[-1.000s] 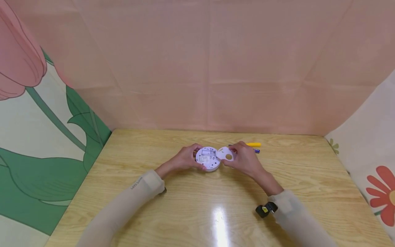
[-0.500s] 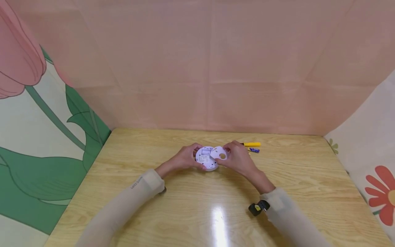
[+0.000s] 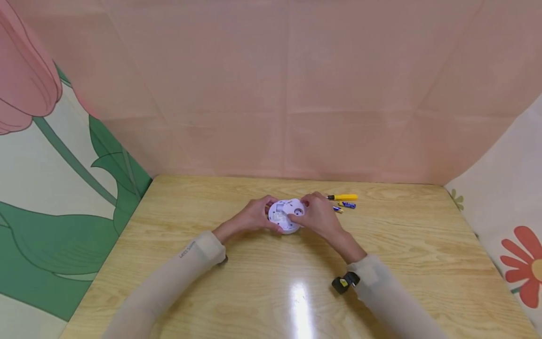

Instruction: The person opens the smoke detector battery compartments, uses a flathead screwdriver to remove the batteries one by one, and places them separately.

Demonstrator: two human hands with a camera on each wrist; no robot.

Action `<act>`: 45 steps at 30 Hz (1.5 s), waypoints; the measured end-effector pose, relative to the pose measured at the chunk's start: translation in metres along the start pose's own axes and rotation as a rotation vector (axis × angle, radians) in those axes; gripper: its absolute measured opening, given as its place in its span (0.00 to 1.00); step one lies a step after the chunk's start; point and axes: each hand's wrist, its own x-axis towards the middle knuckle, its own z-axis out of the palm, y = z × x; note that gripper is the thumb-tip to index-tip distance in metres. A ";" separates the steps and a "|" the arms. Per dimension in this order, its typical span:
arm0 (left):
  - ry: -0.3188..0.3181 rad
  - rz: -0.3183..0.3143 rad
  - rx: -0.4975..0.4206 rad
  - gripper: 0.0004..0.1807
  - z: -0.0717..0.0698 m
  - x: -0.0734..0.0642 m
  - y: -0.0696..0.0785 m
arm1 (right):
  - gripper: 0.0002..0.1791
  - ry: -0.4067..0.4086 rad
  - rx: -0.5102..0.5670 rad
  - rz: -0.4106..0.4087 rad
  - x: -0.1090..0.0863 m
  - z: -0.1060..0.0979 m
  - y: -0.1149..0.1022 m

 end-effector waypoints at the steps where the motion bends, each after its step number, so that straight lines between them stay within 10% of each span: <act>1: 0.001 0.001 -0.002 0.46 0.000 0.000 0.000 | 0.30 -0.001 0.001 0.001 0.001 0.001 -0.001; 45: -0.062 0.019 -0.072 0.48 -0.005 -0.002 0.002 | 0.32 0.035 -0.014 0.044 0.002 0.018 -0.021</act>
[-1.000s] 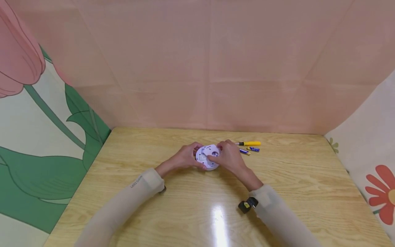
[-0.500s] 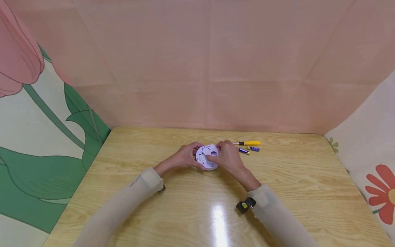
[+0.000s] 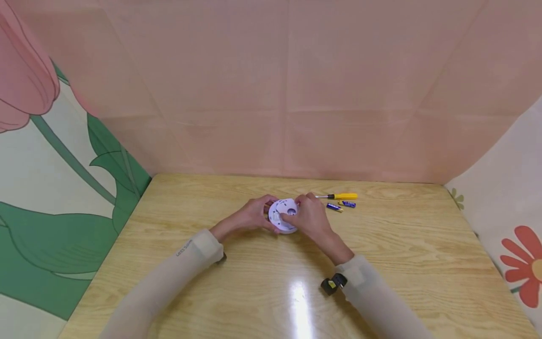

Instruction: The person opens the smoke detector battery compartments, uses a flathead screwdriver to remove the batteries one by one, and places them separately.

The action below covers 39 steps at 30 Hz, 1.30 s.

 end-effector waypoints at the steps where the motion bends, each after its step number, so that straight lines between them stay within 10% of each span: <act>1: -0.001 0.000 -0.003 0.47 0.000 0.000 0.000 | 0.32 0.000 -0.002 0.002 0.000 0.000 -0.001; 39: 0.023 0.019 0.095 0.46 0.001 0.000 0.002 | 0.33 -0.077 -0.145 0.077 0.005 -0.001 -0.019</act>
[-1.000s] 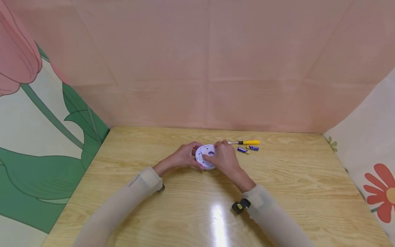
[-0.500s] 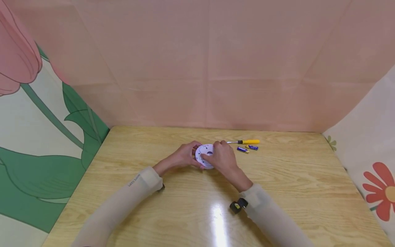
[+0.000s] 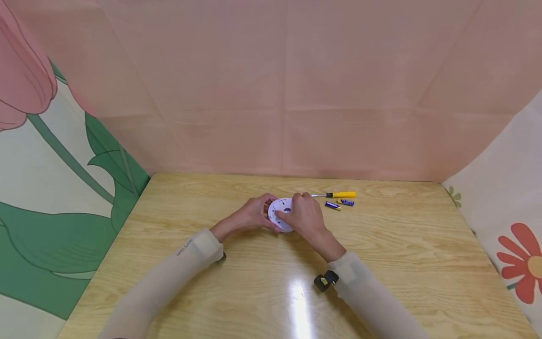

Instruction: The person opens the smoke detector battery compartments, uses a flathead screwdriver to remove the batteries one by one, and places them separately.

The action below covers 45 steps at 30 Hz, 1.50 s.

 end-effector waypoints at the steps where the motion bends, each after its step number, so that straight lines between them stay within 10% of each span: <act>1: -0.001 0.000 0.002 0.46 0.000 0.000 0.000 | 0.33 -0.001 0.000 0.003 0.000 0.000 0.000; 22: -0.014 0.007 -0.002 0.46 -0.001 0.001 0.000 | 0.33 -0.005 -0.039 0.001 -0.001 0.002 -0.005; 35: -0.025 -0.022 -0.060 0.49 -0.003 0.000 -0.003 | 0.23 -0.005 0.230 0.044 -0.002 -0.011 0.027; 45: -0.013 -0.075 -0.218 0.35 -0.004 0.000 -0.008 | 0.24 -0.285 0.421 0.194 -0.006 -0.012 0.047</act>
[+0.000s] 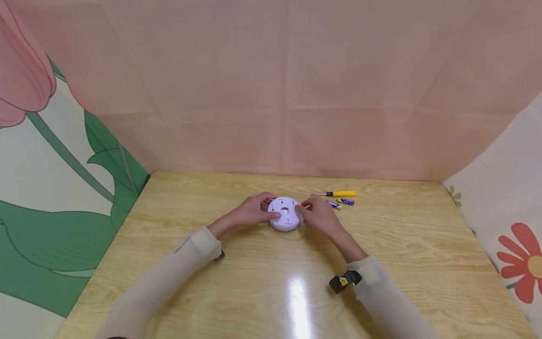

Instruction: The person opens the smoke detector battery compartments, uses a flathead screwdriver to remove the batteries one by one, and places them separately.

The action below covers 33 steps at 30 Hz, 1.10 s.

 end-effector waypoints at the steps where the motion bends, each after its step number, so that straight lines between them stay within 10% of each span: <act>1: -0.001 -0.016 -0.043 0.32 0.000 0.001 0.000 | 0.25 -0.034 0.044 0.023 0.000 0.000 0.001; 11: 0.018 -0.181 -0.355 0.20 0.002 0.010 0.000 | 0.25 -0.210 0.543 0.126 -0.005 0.006 0.006; 33: 0.025 -0.196 -0.374 0.20 0.004 0.012 0.000 | 0.31 -0.216 0.721 0.167 -0.010 0.012 0.016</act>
